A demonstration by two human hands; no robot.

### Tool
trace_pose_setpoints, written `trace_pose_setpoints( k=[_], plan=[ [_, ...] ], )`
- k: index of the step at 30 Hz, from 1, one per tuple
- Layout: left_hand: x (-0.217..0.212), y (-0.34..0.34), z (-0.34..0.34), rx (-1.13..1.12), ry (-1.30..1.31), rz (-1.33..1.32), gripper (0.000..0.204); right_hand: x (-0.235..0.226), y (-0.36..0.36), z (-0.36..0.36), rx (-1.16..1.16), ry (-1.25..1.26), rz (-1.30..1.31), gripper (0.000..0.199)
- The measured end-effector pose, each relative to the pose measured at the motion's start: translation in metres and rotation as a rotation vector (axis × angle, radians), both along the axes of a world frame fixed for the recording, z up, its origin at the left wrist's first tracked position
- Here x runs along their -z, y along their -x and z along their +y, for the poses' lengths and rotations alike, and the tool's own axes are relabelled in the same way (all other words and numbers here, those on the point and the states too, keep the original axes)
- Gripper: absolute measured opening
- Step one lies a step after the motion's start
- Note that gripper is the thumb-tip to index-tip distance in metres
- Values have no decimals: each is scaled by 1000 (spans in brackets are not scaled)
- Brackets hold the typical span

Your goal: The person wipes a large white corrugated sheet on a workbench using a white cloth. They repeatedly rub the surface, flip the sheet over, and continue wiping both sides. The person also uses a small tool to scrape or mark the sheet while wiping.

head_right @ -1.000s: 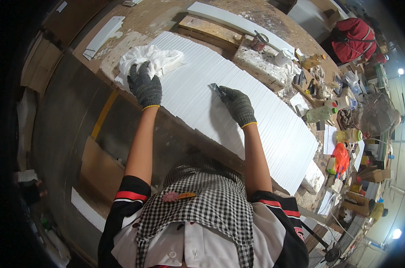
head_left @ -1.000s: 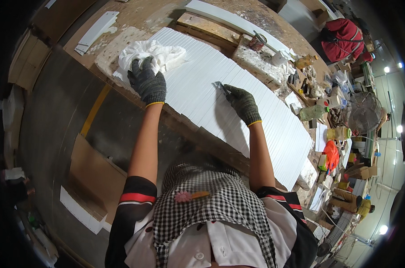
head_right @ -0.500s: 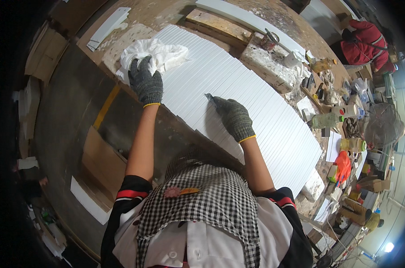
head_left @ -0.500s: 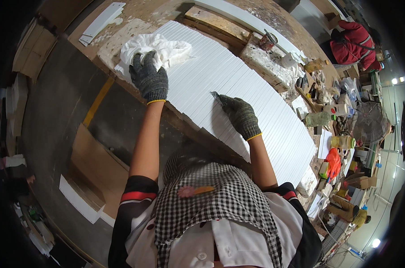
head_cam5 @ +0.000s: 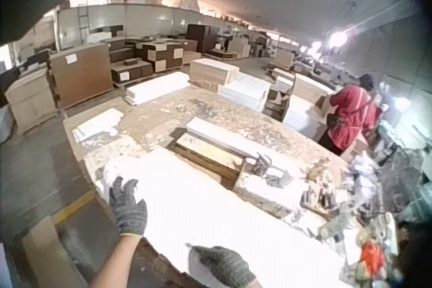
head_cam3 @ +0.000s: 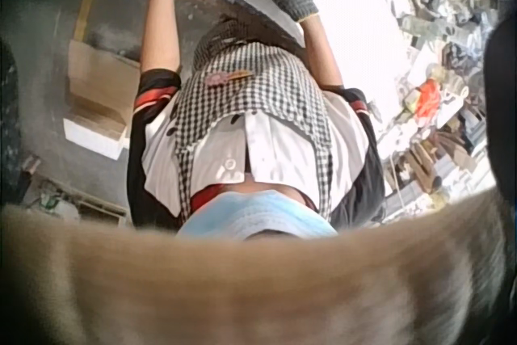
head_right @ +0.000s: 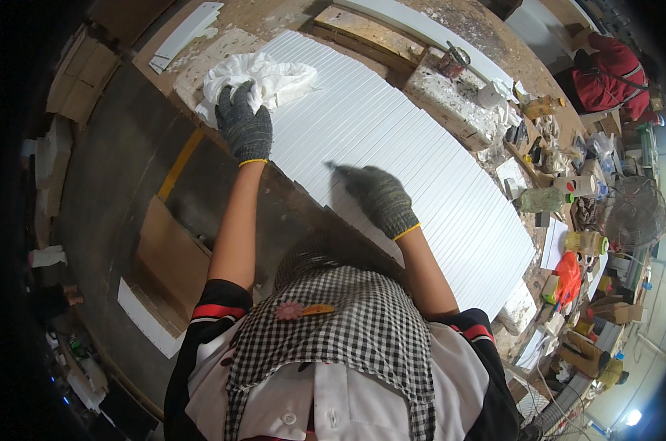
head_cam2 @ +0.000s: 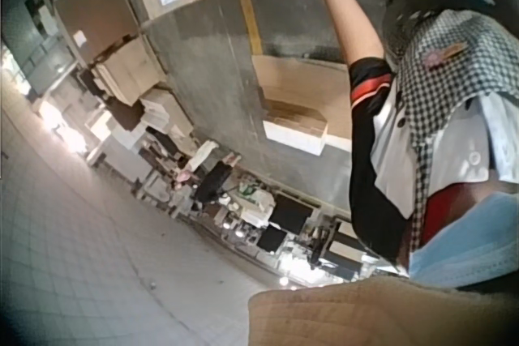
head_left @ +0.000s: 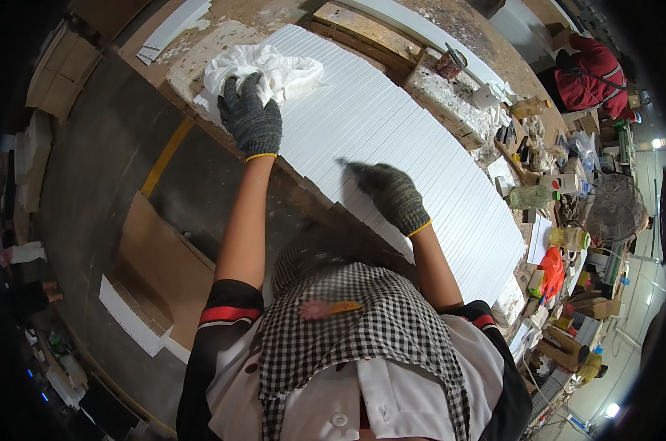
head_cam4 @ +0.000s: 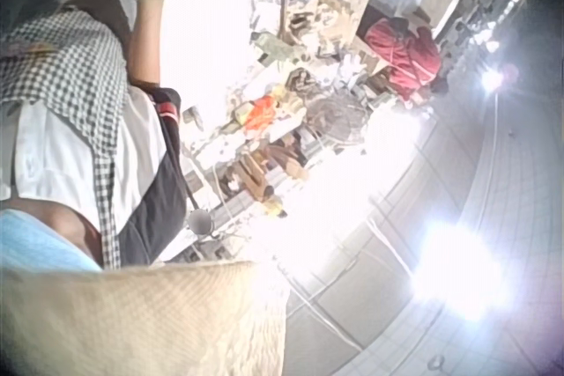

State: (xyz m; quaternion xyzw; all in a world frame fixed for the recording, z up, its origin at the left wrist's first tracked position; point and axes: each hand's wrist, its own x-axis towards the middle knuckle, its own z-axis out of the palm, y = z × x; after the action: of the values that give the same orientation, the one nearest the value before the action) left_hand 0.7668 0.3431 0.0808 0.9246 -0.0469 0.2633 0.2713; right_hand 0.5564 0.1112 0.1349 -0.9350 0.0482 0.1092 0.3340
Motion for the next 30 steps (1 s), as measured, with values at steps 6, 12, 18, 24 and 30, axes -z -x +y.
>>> trace_pose_setpoints(
  k=[6, 12, 18, 24, 30],
  plan=[
    [2, 0, 1, 4, -13, -73, 69, 10, 16, -6, 312, -6, -113, 40],
    [3, -1, 0, -8, -24, -48, 68, 11, 16, -14, 126, -33, -108, 38],
    [1, 0, -1, -12, -27, -39, 67, 4, 10, -12, 320, -52, -167, 38],
    [0, 0, 2, 39, -15, -97, 68, -1, 1, -14, 75, -98, -125, 34],
    [0, -1, 0, -2, -14, -45, 68, 8, -39, -23, 189, 82, -200, 34]
  ],
)
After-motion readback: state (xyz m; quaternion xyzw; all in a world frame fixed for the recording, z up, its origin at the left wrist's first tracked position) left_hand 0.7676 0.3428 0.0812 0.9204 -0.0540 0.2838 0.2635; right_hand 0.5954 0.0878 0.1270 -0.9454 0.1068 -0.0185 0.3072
